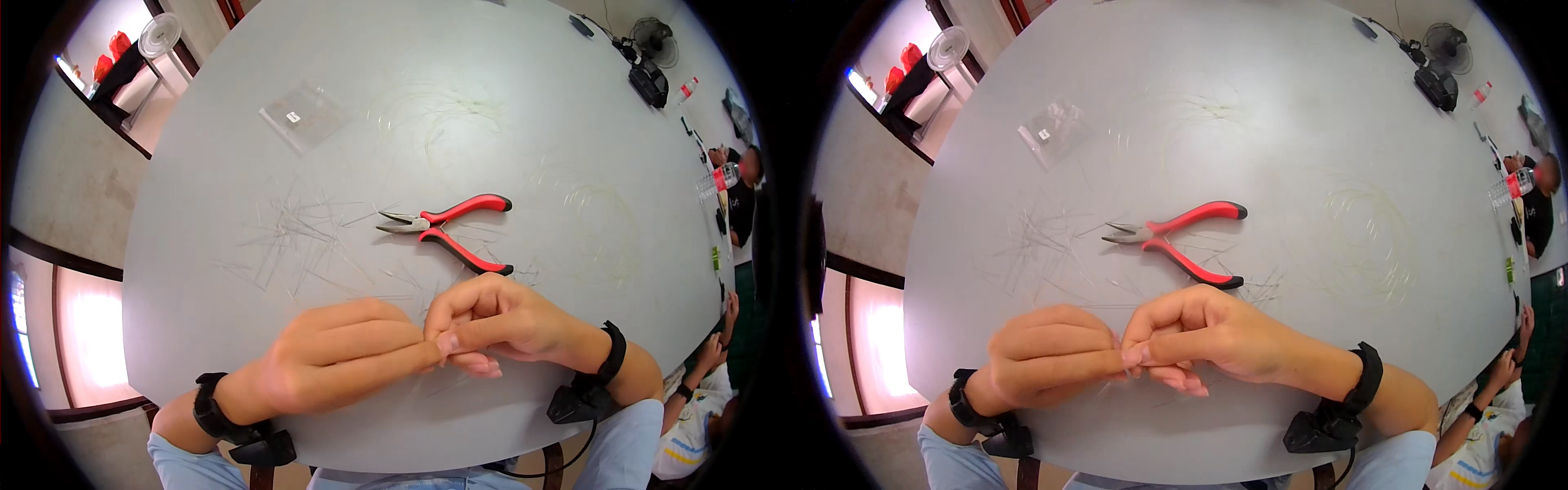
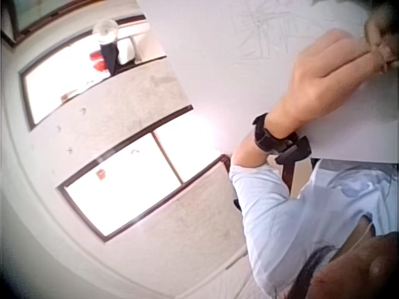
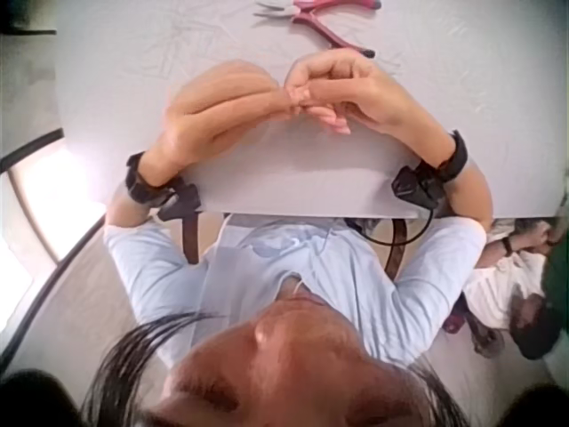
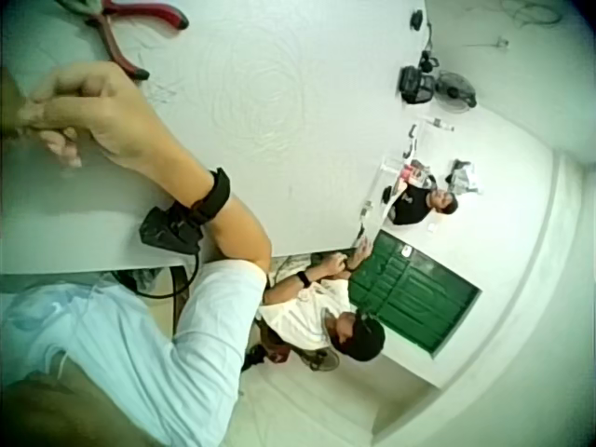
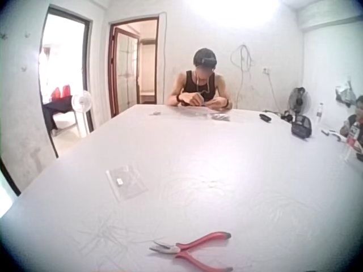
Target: The person assembles fishing gear by threading thin line through a small connector and using pliers to cut lengths of the line on a table.
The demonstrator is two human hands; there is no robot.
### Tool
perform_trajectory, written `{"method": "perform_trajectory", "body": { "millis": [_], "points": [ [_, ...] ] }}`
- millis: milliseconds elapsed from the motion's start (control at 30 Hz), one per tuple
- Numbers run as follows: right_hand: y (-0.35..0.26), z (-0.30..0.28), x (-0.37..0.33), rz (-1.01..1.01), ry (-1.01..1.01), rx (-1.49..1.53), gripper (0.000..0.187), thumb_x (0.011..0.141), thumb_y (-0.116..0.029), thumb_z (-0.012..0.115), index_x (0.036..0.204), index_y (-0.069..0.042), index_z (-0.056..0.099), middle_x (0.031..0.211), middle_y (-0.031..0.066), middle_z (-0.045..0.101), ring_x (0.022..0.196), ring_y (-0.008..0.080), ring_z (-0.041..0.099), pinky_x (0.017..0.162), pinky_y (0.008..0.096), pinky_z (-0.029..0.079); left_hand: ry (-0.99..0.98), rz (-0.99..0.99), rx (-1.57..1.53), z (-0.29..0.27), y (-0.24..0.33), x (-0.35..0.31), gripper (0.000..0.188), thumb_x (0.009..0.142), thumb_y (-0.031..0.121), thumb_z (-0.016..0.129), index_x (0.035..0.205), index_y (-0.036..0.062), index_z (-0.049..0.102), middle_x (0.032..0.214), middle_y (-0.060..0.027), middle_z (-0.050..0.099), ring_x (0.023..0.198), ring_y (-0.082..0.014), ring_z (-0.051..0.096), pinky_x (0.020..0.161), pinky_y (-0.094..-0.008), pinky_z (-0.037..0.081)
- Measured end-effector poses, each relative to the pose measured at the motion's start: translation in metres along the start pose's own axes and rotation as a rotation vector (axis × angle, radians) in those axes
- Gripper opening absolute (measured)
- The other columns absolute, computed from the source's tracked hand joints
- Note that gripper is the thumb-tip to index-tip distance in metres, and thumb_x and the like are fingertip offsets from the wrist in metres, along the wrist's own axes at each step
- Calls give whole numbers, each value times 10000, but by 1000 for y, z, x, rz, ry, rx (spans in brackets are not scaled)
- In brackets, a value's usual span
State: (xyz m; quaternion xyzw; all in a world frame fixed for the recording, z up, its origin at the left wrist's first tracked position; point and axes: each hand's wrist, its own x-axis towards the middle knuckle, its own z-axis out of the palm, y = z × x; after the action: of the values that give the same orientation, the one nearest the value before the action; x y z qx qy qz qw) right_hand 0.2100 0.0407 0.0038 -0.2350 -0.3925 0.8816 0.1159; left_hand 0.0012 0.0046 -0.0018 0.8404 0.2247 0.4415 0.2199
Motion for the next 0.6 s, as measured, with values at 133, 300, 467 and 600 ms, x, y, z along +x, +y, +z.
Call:
{"method": "perform_trajectory", "body": {
  "millis": [133,300,467,600],
  "points": [
    [0,-1,1,38,-56,93,123,862,-97,544,858,9,606,595,3,506,488,59,447,424,204,351,-12,64,66,-2,1,2,229,647,-20,701,872,14,684,806,-68,609,663,-202,618,550,-259,514],
    [0,-1,3,63,-72,125,126,865,-98,539,854,10,605,594,2,500,484,52,437,413,198,348,-19,48,77,-3,4,3,244,634,-23,706,874,12,688,803,-67,608,661,-197,620,548,-258,516],
    [3,-5,3,72,-144,143,142,885,-103,514,888,14,594,610,8,498,488,58,430,422,201,357,-18,83,111,-2,4,3,248,624,-44,710,865,6,683,804,-73,608,662,-197,618,554,-262,516],
    [5,-1,5,65,-143,164,166,903,-128,502,924,15,583,629,14,504,500,64,433,434,209,371,11,12,81,-3,5,1,225,639,-59,695,853,7,669,786,-73,613,641,-198,603,537,-270,494]
  ]
}}
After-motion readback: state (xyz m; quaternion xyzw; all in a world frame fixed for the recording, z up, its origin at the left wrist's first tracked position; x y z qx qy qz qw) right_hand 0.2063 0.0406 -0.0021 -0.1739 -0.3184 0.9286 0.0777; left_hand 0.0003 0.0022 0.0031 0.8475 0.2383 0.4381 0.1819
